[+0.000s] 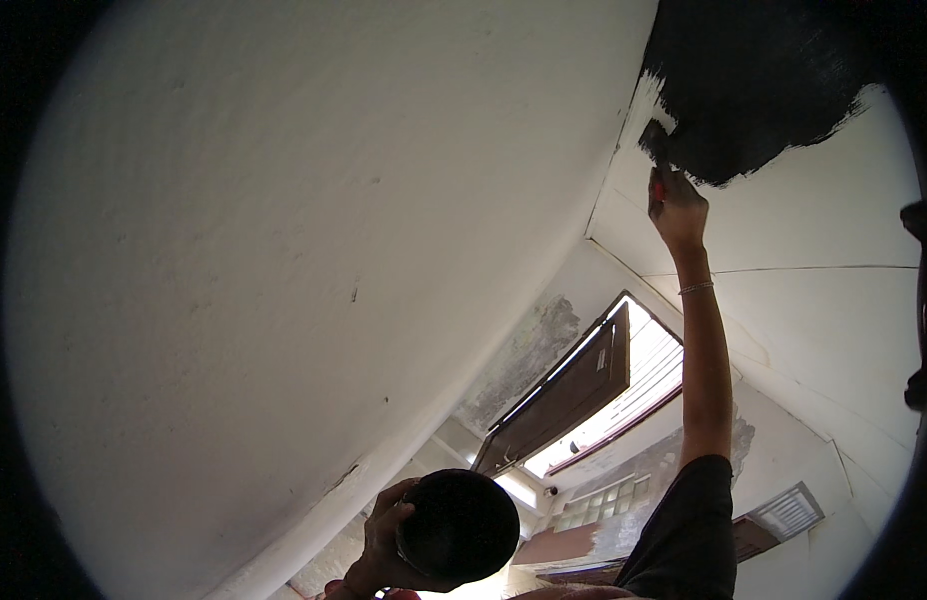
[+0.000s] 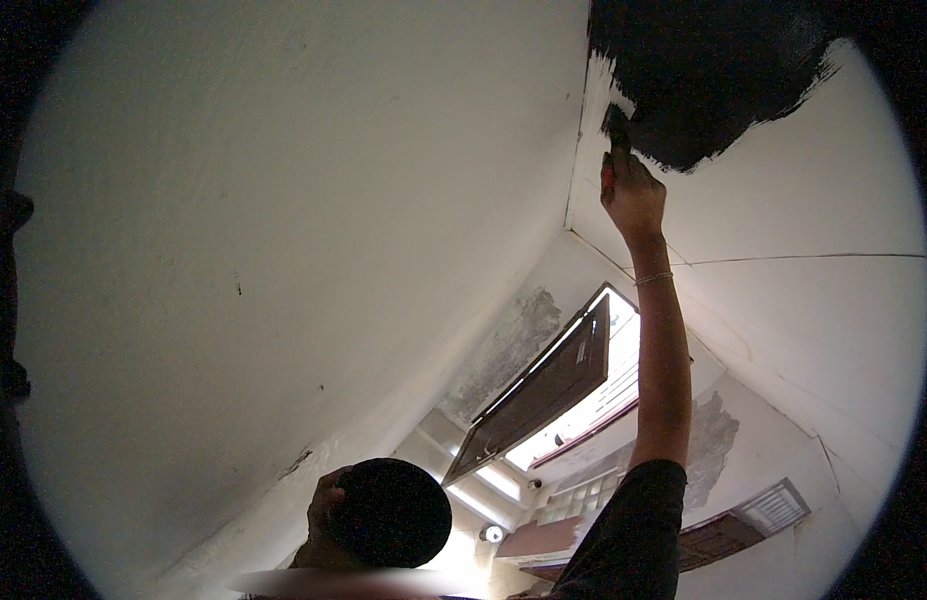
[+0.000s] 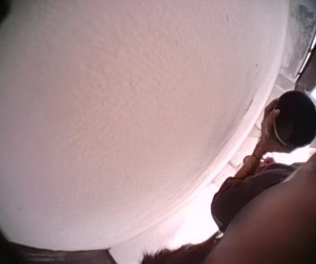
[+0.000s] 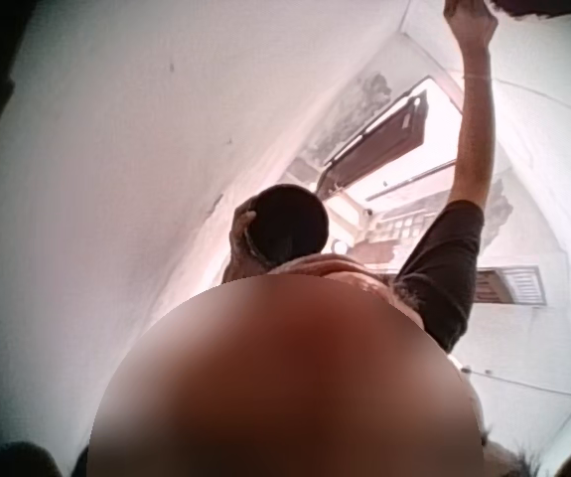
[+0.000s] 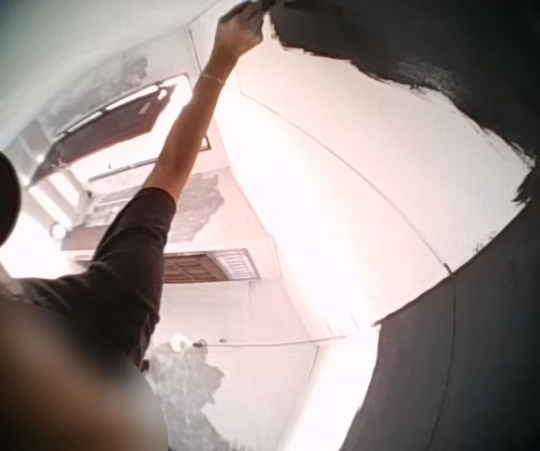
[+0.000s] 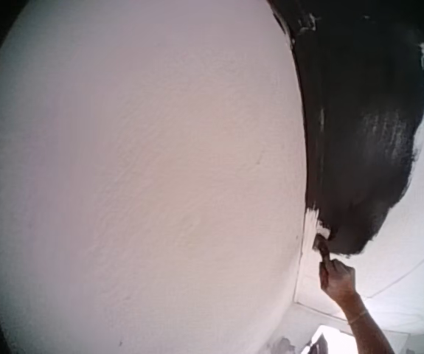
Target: The person paints a white ceiling with black paint using a brush and a small container. They repeatedly dip the brush into the container and apply paint to the ceiling in broad strokes, gradually covering more area.
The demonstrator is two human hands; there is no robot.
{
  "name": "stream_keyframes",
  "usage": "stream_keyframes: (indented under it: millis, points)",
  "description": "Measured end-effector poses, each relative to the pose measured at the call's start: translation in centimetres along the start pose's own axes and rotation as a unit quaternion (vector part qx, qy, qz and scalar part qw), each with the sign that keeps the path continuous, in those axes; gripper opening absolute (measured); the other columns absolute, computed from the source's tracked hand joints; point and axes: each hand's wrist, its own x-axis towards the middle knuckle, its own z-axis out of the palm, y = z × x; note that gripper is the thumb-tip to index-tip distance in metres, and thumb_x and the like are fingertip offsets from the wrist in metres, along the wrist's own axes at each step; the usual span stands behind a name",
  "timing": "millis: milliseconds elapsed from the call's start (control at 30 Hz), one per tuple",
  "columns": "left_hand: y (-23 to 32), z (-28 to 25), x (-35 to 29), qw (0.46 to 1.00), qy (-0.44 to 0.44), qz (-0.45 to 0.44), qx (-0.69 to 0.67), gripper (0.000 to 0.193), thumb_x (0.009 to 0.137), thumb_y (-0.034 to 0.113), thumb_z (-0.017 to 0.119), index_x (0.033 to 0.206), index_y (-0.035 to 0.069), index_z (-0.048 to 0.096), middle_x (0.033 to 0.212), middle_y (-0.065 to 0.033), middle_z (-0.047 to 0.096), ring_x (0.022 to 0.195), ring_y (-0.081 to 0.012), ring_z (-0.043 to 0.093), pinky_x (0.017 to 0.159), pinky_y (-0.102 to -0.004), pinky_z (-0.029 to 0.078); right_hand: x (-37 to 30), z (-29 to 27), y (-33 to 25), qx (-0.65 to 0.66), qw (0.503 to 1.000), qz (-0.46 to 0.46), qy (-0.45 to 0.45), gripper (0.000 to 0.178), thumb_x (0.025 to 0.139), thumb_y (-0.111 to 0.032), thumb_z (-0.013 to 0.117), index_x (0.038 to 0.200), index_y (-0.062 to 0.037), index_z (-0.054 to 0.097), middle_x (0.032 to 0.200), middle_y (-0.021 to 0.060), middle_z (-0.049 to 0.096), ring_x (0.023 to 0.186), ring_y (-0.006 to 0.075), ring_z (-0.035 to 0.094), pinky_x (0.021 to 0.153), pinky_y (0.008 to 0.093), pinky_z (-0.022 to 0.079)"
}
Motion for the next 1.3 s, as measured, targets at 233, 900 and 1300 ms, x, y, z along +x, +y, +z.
stream_keyframes:
  millis: [233,900,1300]
  points:
    - [0.8,-0.3,0.1,1.0,0.004,0.006,0.023,0.122,0.052,0.04,0.104,0.151,0.024,0.034,0.141,-0.0298,0.051,0.127,-0.0472,0.059,0.102,-0.0519,0.053,3.6,1.8,0.8,0.019,0.999,0.001,-0.039,0.013,0.095,-0.017,0.067,0.103,-0.0067,0.069,0.082,0.0159,0.066,0.071,0.037,0.068,0.062,0.048,0.056]
    - [1.9,-0.2,0.4,0.999,0.0,0.042,0.022,0.124,0.05,0.042,0.103,0.152,0.024,0.033,0.141,-0.0306,0.05,0.125,-0.0478,0.06,0.1,-0.0522,0.055,3.9,-5.8,-0.8,0.022,0.993,-0.031,0.108,0.02,0.09,-0.014,0.073,0.109,-0.0049,0.071,0.088,0.0165,0.069,0.067,0.0351,0.067,0.058,0.0438,0.057]
    - [2.7,-0.5,-0.4,0.999,0.001,0.019,0.027,0.122,0.051,0.042,0.103,0.15,0.026,0.034,0.142,-0.029,0.05,0.127,-0.0475,0.058,0.101,-0.0523,0.054,3.1,-3.9,-0.4,0.038,0.993,-0.032,0.111,0.021,0.093,-0.017,0.071,0.111,-0.0056,0.071,0.089,0.0178,0.069,0.072,0.0367,0.068,0.06,0.048,0.056]
